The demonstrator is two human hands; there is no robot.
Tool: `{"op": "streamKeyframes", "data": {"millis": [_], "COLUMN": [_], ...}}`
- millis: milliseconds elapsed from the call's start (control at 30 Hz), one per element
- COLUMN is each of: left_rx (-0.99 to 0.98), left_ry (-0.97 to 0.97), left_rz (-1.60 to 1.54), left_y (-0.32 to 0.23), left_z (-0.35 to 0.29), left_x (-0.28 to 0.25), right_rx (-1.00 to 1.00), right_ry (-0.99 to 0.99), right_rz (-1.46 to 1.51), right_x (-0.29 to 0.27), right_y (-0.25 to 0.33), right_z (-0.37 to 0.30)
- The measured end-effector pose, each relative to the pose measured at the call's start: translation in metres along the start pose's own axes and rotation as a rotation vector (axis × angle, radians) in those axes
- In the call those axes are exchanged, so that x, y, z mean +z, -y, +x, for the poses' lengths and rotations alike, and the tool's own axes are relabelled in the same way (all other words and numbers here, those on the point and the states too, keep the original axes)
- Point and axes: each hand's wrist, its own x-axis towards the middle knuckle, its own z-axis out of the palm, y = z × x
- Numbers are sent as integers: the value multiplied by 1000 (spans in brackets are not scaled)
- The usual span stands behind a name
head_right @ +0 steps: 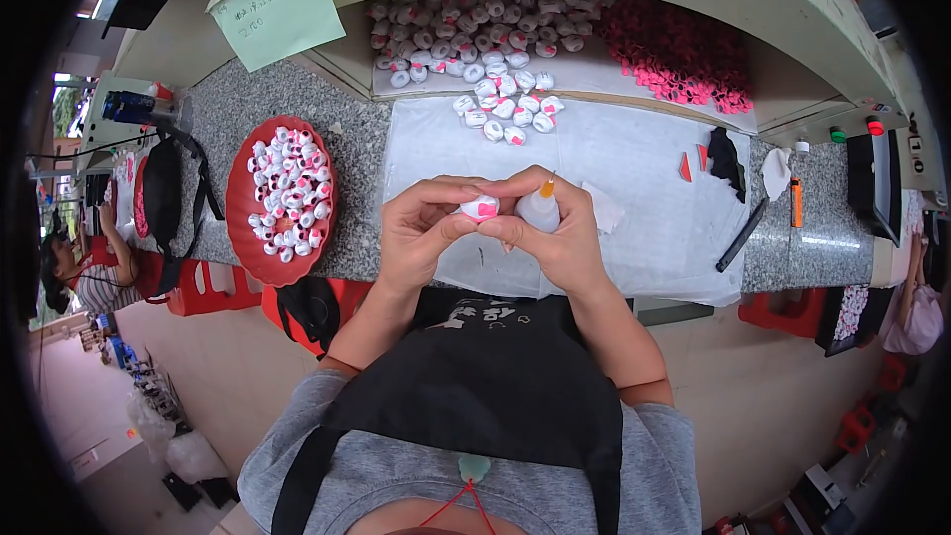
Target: Assembling small plastic components by applying glue from a bottle at a factory workbench.
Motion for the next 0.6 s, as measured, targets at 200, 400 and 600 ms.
{"op": "streamKeyframes", "data": {"millis": [200, 400, 600], "left_rx": [-49, -18, -116], "left_ry": [-23, -70, -111], "left_rz": [-45, 65, -73], "left_y": [-3, 4, 10], "left_z": [-2, -7, -8], "left_x": [4, 6, 7], "right_rx": [43, 39, 110], "right_ry": [-14, -17, -26], "right_rz": [2, -22, 62], "right_x": [2, 0, -4], "right_y": [3, 2, -4], "right_z": [-1, -3, -2]}}
